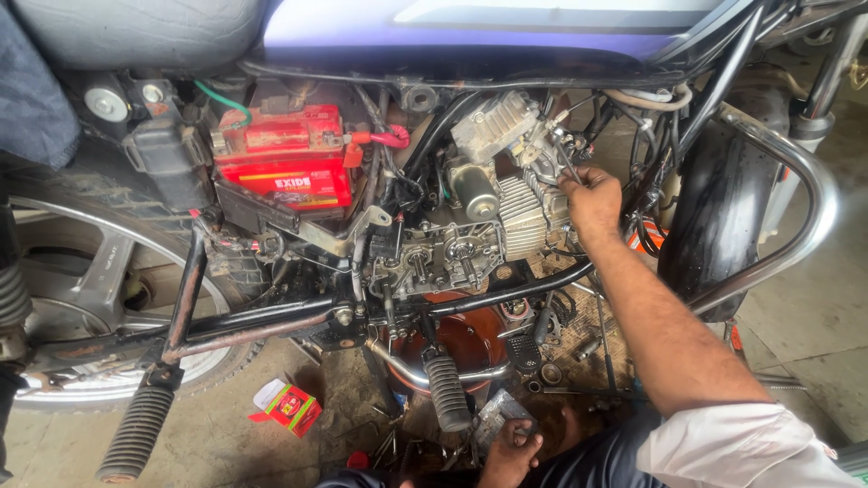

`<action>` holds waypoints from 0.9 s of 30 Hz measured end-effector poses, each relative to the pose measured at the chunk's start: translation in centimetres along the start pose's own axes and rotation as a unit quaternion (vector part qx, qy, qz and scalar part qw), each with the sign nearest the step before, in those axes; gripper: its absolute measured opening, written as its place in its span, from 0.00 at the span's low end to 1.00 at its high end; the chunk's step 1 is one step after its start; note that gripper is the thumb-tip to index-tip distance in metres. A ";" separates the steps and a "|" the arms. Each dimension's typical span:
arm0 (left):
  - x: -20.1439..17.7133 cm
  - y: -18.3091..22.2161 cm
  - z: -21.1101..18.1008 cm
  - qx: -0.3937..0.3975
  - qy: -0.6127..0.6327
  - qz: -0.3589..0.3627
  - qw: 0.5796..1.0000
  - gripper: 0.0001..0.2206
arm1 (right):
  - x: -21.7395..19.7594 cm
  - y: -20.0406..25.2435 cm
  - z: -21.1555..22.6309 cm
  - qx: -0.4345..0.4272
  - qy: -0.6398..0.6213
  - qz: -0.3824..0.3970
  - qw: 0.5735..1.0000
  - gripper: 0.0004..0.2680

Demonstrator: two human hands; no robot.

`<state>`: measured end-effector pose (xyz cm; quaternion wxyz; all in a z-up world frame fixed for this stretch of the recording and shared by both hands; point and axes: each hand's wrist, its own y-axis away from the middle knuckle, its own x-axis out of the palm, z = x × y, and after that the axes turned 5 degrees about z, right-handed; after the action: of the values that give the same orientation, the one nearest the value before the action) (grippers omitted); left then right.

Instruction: The person sits on the floor beside a motorcycle and works on its exposed engine, using a wrench to loosen and turn fasteners on the engine casing and handling small parts and bolts by hand. Later they use pliers to grip and work on components near the engine.

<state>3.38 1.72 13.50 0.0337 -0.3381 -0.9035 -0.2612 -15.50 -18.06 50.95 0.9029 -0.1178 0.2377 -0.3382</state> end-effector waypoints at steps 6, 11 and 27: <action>-0.9 -3.5 3.6 0.024 0.017 0.007 1.000 0.27 | 0.1 -1.6 -3.0 -0.121 -0.047 -0.001 0.991 0.09; -0.6 -5.9 5.7 0.028 0.041 0.018 0.999 0.27 | -0.7 -0.6 0.1 -0.001 -0.021 0.044 0.999 0.09; -1.2 -4.9 5.0 0.008 0.040 0.006 0.999 0.28 | -0.5 -0.3 -0.4 -0.046 0.060 -0.003 0.997 0.12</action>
<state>1.78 0.41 6.73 0.0740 -0.3321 -0.9016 -0.2671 -16.24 -17.99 50.89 0.8796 -0.1392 0.3061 -0.3365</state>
